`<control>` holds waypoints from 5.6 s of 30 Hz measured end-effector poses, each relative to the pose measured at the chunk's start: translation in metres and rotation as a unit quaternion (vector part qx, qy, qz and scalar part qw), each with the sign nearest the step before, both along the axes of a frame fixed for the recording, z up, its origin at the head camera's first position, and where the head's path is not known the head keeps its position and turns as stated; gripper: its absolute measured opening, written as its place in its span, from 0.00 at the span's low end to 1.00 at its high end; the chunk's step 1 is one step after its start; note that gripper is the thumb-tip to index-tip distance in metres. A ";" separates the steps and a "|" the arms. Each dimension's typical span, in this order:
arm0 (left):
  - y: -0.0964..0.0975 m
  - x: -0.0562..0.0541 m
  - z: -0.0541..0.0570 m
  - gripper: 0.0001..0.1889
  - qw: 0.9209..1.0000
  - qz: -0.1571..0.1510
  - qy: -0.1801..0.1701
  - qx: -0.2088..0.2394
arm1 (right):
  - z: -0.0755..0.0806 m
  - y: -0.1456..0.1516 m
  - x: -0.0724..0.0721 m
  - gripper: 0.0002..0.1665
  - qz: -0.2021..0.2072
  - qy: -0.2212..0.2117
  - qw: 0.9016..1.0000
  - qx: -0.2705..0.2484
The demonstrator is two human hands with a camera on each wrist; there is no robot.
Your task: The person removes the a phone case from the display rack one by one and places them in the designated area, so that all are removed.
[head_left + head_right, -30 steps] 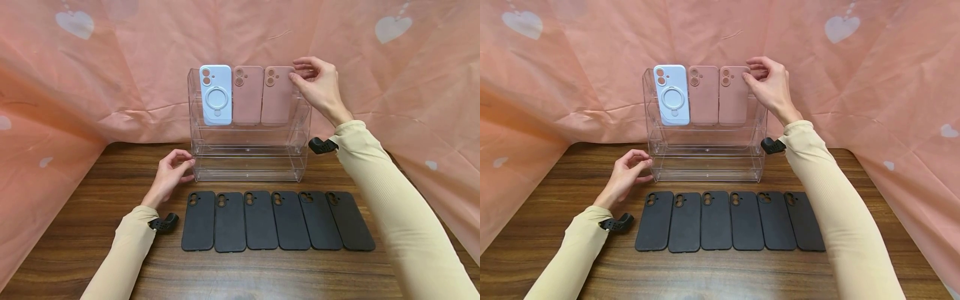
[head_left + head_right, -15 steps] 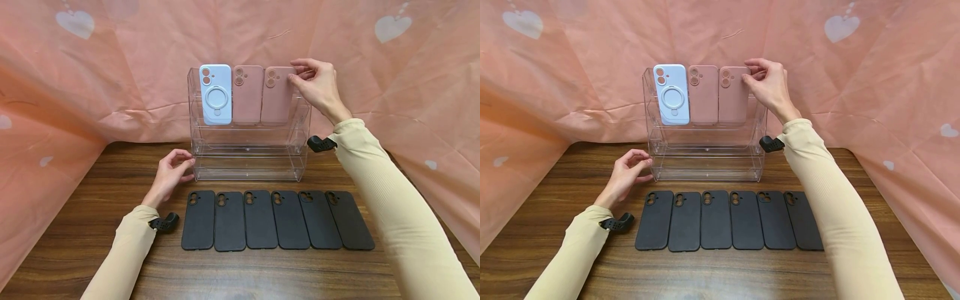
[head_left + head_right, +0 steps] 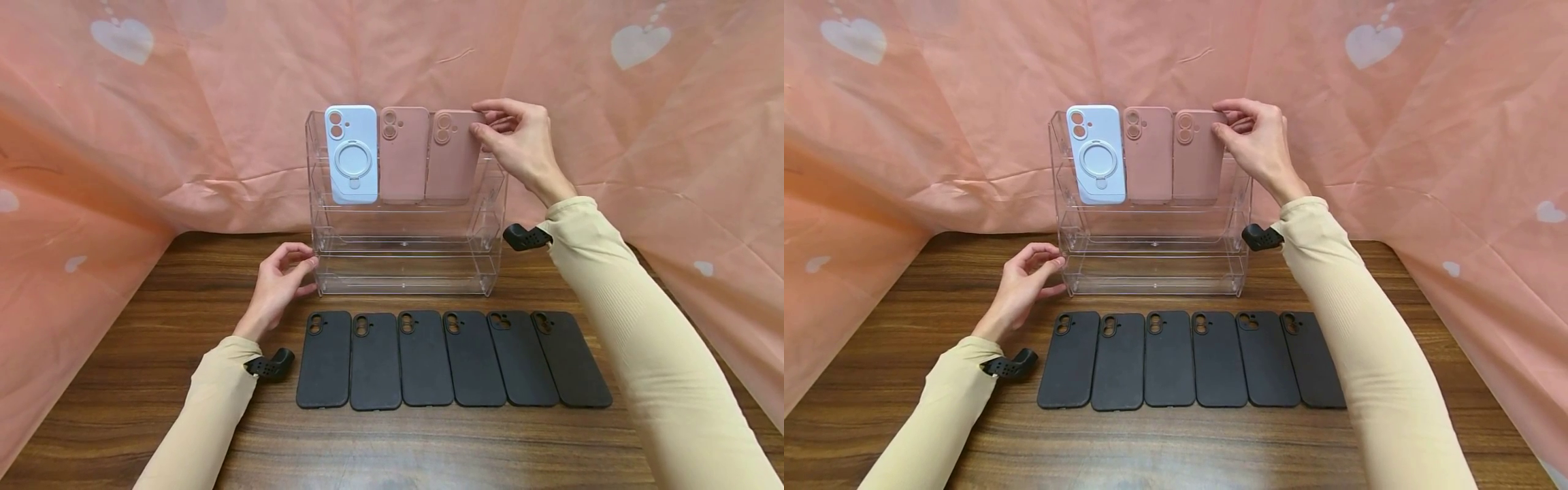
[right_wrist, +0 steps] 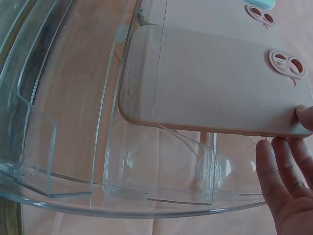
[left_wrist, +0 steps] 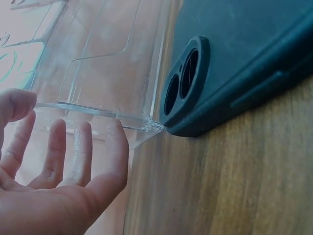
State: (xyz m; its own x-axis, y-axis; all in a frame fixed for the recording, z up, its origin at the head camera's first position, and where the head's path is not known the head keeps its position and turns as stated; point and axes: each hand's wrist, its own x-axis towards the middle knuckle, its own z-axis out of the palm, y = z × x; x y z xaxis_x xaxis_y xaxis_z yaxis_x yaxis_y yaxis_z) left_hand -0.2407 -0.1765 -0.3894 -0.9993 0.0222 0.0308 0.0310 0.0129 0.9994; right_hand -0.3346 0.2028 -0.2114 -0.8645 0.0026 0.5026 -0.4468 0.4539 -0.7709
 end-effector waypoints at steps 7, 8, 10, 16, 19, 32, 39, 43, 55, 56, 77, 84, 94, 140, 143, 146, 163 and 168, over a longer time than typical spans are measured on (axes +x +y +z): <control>0.000 0.000 -0.001 0.10 1.000 -0.003 -0.002 0.001 | -0.001 0.002 0.001 0.18 0.027 -0.013 0.998 -0.052; 0.000 0.000 -0.001 0.10 1.000 -0.003 -0.002 0.001 | -0.002 0.003 0.001 0.18 0.029 -0.014 0.998 -0.057; 0.000 0.000 -0.001 0.11 1.000 -0.002 -0.004 0.000 | -0.002 0.003 0.002 0.18 0.035 -0.019 0.997 -0.069; -0.001 -0.001 -0.001 0.12 1.000 -0.001 -0.006 -0.002 | -0.002 0.004 0.003 0.17 0.046 -0.028 0.994 -0.096; -0.001 -0.001 -0.001 0.11 1.000 -0.003 -0.006 -0.002 | -0.001 0.005 0.003 0.17 0.048 -0.026 0.993 -0.105; 0.000 -0.001 0.001 0.11 1.000 -0.001 -0.002 -0.001 | 0.004 0.005 0.006 0.16 0.048 -0.001 0.991 -0.121; -0.001 -0.001 0.000 0.10 1.000 -0.001 -0.003 -0.001 | 0.008 0.007 0.009 0.16 0.054 0.023 0.987 -0.150; -0.002 -0.001 -0.002 0.10 1.000 -0.001 -0.006 -0.003 | 0.010 0.008 0.012 0.16 0.062 0.031 0.983 -0.170; -0.002 -0.001 -0.002 0.11 1.000 -0.003 -0.003 -0.003 | 0.017 0.011 0.019 0.16 0.072 0.045 0.975 -0.206; -0.002 -0.001 -0.002 0.11 1.000 -0.003 -0.003 -0.003 | 0.017 0.011 0.020 0.16 0.073 0.048 0.974 -0.207; -0.002 -0.005 -0.004 0.11 1.000 -0.008 0.005 0.001 | 0.019 0.018 0.037 0.16 0.086 0.066 0.970 -0.217; -0.002 -0.004 -0.004 0.10 1.000 -0.006 0.003 0.003 | 0.017 0.028 0.048 0.16 0.092 0.068 0.970 -0.216; -0.001 -0.003 -0.003 0.11 1.000 0.000 -0.007 0.002 | 0.006 0.042 0.064 0.16 0.098 0.073 0.970 -0.210; -0.003 -0.003 -0.004 0.10 1.000 -0.001 0.001 0.002 | -0.075 0.138 0.142 0.19 0.047 -0.036 0.988 -0.141; -0.003 -0.003 -0.004 0.10 1.000 -0.001 0.001 0.003 | -0.079 0.144 0.146 0.19 0.047 -0.058 0.986 -0.150; -0.003 -0.003 -0.004 0.09 1.000 -0.001 0.001 0.003 | -0.084 0.149 0.149 0.18 0.051 -0.074 0.985 -0.147; -0.002 -0.004 -0.003 0.12 1.000 -0.005 0.000 0.002 | -0.117 0.192 0.164 0.16 0.017 -0.157 0.987 -0.006; -0.003 -0.003 -0.004 0.11 1.000 -0.004 -0.001 0.001 | -0.125 0.205 0.167 0.16 -0.014 -0.177 0.983 0.037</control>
